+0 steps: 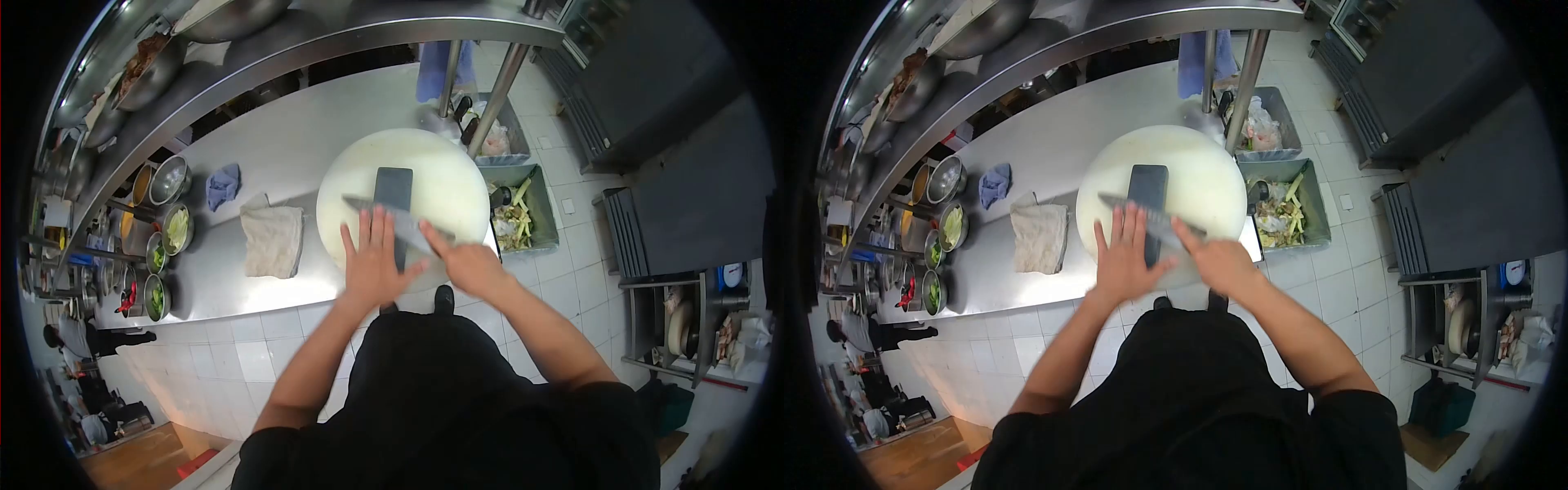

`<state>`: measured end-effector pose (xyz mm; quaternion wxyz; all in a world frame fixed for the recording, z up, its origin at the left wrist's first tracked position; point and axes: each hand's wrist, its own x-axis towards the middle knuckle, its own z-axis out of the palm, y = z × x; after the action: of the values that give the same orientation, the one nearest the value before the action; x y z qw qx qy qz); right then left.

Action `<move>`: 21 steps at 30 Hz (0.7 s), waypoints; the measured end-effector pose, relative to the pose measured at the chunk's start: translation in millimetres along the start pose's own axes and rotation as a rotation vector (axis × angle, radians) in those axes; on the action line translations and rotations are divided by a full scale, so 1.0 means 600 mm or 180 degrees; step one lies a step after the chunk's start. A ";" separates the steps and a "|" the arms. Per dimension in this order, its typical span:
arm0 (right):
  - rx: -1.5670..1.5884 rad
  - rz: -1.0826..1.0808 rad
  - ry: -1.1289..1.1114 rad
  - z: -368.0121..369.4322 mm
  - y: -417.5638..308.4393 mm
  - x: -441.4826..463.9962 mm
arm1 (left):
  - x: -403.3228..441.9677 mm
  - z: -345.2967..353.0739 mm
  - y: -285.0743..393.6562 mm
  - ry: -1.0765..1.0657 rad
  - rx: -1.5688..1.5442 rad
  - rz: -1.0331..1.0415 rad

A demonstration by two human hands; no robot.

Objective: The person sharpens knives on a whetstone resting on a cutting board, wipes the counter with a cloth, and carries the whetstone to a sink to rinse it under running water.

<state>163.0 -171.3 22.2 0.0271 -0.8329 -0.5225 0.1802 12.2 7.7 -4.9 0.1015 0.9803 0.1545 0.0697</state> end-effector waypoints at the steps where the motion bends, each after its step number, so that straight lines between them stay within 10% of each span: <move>1: -0.0006 0.0034 0.0251 -0.006 0.009 0.034 | 0.053 0.000 -0.019 -0.0105 0.0240 -0.0011; 6: 0.0055 0.0122 0.0345 -0.037 0.016 0.077 | 0.137 -0.034 -0.026 -0.0475 0.0091 -0.0093; 12: 0.0195 -0.0055 0.0418 0.028 -0.018 -0.118 | -0.080 -0.031 0.065 -0.0240 -0.0182 0.0351; 21: -0.0066 0.0190 0.0606 -0.022 0.020 0.024 | 0.114 -0.025 0.004 -0.0390 0.0045 0.0238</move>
<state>183.5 -162.4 27.8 0.0626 -0.8617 -0.4944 0.0955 74.6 29.8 17.1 0.1011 0.9885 0.1117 0.0122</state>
